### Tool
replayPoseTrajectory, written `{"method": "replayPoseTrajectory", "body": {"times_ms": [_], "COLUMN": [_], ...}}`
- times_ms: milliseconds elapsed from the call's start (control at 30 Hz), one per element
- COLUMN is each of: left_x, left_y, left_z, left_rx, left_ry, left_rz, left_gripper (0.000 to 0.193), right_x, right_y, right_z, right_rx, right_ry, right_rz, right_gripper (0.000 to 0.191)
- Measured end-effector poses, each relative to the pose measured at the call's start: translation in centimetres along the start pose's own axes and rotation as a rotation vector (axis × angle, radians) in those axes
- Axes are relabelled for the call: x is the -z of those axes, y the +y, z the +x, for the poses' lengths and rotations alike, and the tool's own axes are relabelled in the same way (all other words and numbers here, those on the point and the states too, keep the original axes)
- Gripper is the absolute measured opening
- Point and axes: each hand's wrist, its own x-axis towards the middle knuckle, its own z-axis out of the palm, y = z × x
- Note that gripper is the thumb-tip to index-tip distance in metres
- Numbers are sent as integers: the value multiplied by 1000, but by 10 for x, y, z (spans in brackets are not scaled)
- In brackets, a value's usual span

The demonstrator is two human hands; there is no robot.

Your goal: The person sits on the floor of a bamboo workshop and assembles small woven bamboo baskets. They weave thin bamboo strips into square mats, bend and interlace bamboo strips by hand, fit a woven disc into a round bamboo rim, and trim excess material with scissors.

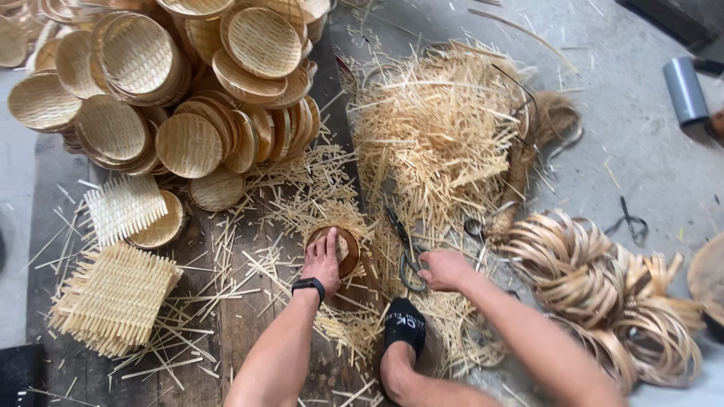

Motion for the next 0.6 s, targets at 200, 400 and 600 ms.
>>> {"method": "replayPoseTrajectory", "body": {"times_ms": [200, 400, 600], "left_x": [-7, 0, -1], "left_y": [-1, 3, 4], "left_z": [7, 6, 11], "left_rx": [-51, -46, -66], "left_ry": [81, 83, 162], "left_rz": [-11, 20, -112], "left_gripper": [107, 110, 111], "right_x": [-68, -55, -79], "right_y": [26, 17, 9], "right_z": [48, 46, 49], "right_rx": [-382, -552, -396], "right_ry": [238, 202, 208], "right_rz": [308, 431, 447], "right_gripper": [65, 82, 70]}}
